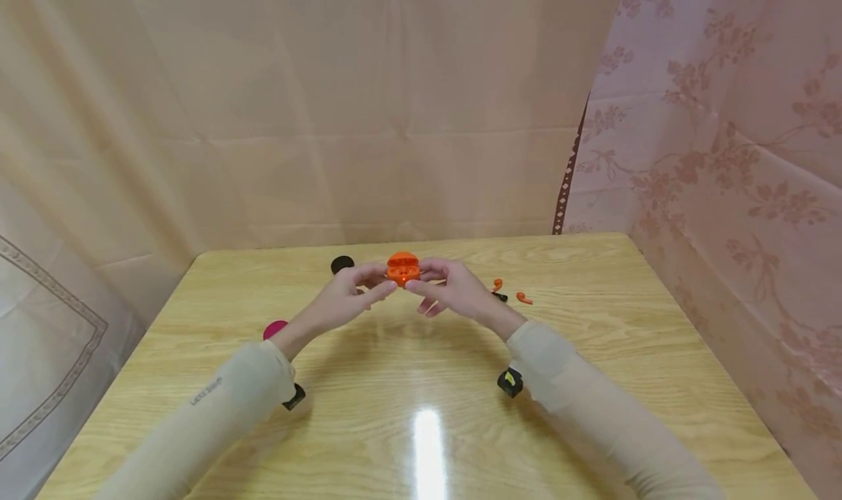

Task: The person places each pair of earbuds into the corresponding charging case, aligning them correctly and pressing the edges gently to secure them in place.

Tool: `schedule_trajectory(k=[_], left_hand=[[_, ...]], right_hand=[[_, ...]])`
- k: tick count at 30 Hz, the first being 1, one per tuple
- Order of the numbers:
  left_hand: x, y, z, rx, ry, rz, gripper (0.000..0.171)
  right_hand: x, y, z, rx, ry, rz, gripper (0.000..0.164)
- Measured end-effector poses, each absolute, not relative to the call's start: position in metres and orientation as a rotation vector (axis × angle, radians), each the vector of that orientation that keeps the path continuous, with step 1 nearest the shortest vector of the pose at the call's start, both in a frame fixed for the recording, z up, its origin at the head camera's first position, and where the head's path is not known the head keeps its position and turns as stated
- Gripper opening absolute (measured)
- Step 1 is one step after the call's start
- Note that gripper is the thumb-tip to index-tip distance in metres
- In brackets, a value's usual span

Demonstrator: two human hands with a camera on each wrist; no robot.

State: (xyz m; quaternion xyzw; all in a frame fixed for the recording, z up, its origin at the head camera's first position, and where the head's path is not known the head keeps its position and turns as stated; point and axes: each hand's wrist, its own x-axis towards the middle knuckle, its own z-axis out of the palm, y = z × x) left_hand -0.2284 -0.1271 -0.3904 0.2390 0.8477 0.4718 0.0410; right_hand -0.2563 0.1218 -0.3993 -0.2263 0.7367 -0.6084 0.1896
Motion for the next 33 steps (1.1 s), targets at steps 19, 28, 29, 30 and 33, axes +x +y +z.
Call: schedule_trajectory(k=[19, 28, 29, 30, 33], left_hand=[[-0.2295, -0.1230, -0.3973, 0.828, 2.554, 1.497, 0.020], [-0.2288, -0.1234, -0.3959, 0.760, 2.583, 1.481, 0.026], [-0.2288, -0.1235, -0.3957, 0.754, 2.587, 1.478, 0.027], [-0.2288, -0.1237, -0.3958, 0.750, 2.589, 1.476, 0.027], [-0.2288, -0.1237, -0.3959, 0.748, 2.594, 1.471, 0.027]], right_hand=[[-0.2537, 0.1230, -0.4007, -0.689, 2.143, -1.630, 0.041], [-0.2541, 0.1234, -0.4010, -0.670, 2.117, -1.656, 0.042], [-0.2543, 0.1236, -0.4009, -0.667, 2.110, -1.665, 0.041], [-0.2544, 0.1238, -0.4010, -0.665, 2.105, -1.673, 0.041], [-0.2542, 0.1253, -0.4006, -0.647, 2.100, -1.686, 0.040]])
